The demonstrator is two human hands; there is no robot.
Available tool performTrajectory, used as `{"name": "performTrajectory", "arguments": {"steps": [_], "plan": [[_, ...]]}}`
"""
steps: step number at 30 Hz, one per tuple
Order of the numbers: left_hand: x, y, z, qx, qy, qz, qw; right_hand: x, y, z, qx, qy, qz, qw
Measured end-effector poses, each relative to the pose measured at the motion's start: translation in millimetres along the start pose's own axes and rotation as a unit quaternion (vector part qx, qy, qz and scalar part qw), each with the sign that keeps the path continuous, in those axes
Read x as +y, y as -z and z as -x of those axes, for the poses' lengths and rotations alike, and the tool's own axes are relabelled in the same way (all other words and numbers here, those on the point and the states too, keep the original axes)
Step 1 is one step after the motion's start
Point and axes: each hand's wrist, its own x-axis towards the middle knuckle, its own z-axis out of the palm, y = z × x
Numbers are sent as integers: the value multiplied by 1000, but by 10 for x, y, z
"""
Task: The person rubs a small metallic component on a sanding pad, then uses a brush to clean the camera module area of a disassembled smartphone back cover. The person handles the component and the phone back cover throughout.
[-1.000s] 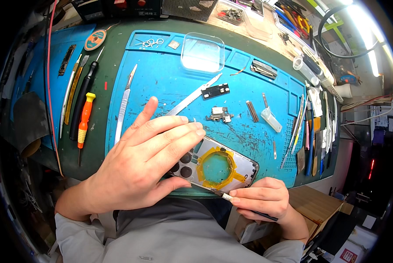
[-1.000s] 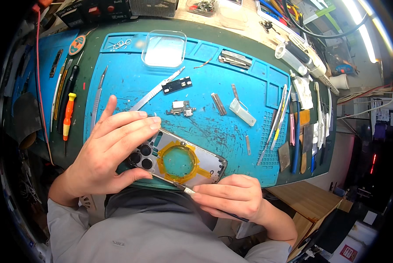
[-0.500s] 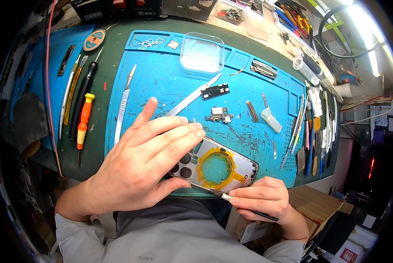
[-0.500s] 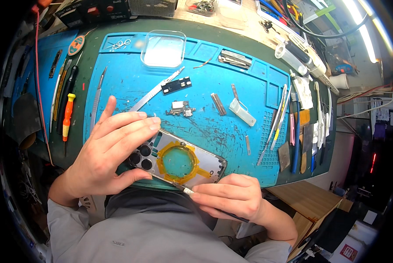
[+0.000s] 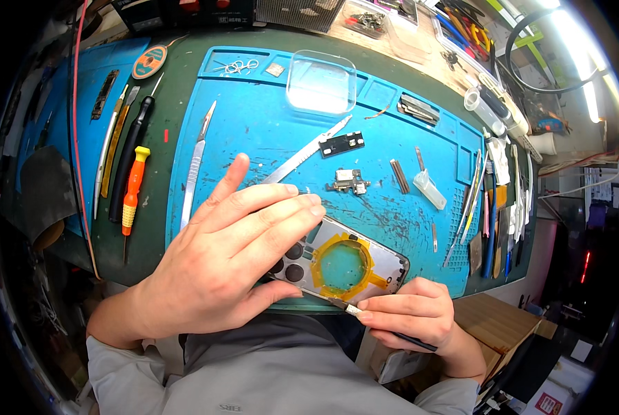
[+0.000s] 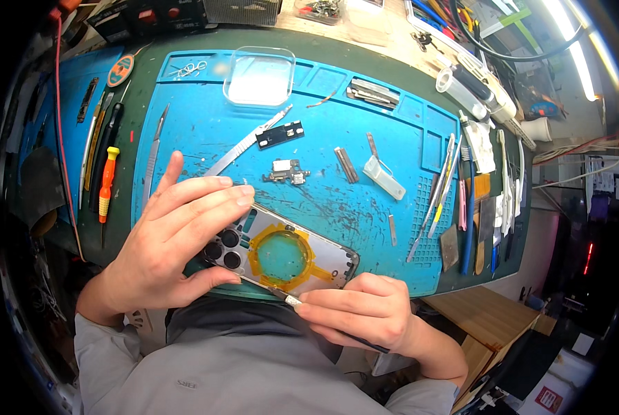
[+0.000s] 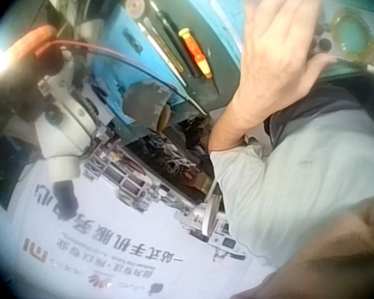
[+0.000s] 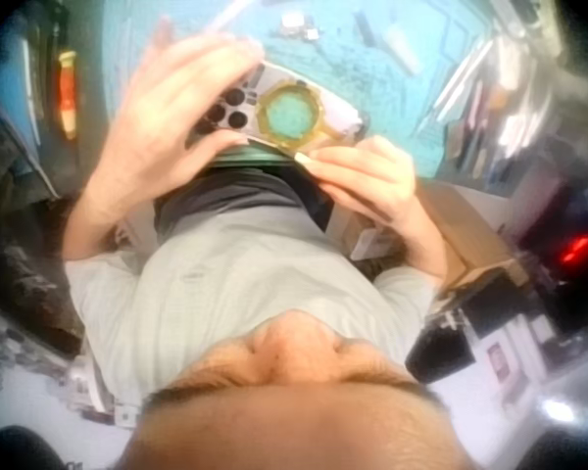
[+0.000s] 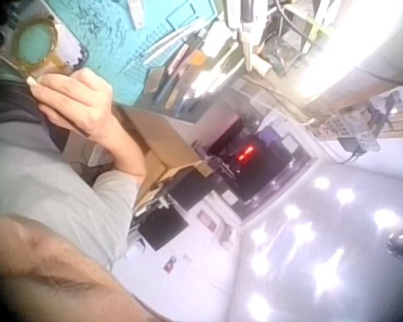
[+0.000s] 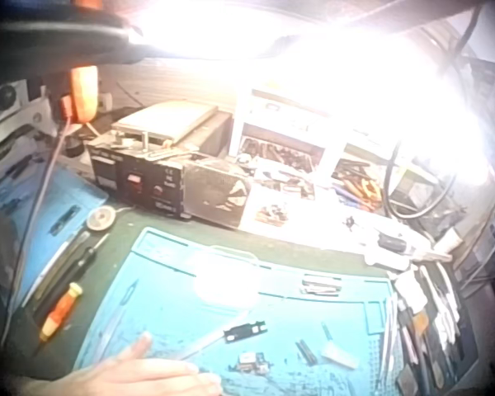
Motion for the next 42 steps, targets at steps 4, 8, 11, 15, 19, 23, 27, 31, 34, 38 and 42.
{"name": "performTrajectory", "arguments": {"steps": [4, 8, 11, 15, 19, 23, 27, 31, 34, 38, 42], "plan": [[-1, -2, 6, -1, 3, 0, 1000, 7, -11, 26, 11, 3, -4, 1000], [2, -8, 5, 2, 2, 3, 1000, 1, 0, 1, 8, 1, -6, 1000], [1, -15, 4, 5, 2, 5, 1000, -2, -6, -7, 6, 3, 0, 1000], [6, -11, 5, 5, 3, 6, 1000, -10, -11, -16, 5, 1, 1, 1000], [7, -10, -1, 6, 3, 7, 1000, -33, -32, -82, 4, 5, 8, 1000], [1, -4, 6, 4, 4, 12, 1000, -25, -28, -93, 9, 7, 1, 1000], [4, -12, 5, 4, 6, 17, 1000, 19, -4, -50, 16, 10, -27, 999], [-1, -19, 7, 10, 2, 18, 1000, 30, 0, -61, 20, 12, -40, 999], [-2, -16, 10, 10, 2, 18, 1000, 4, 21, -81, 15, 9, -41, 999], [0, -15, 7, 8, 3, 19, 1000, -2, 41, -110, 11, 8, -48, 999], [-2, -15, 7, 6, 3, 18, 1000, 22, 15, -97, 16, 10, -56, 998]]}}
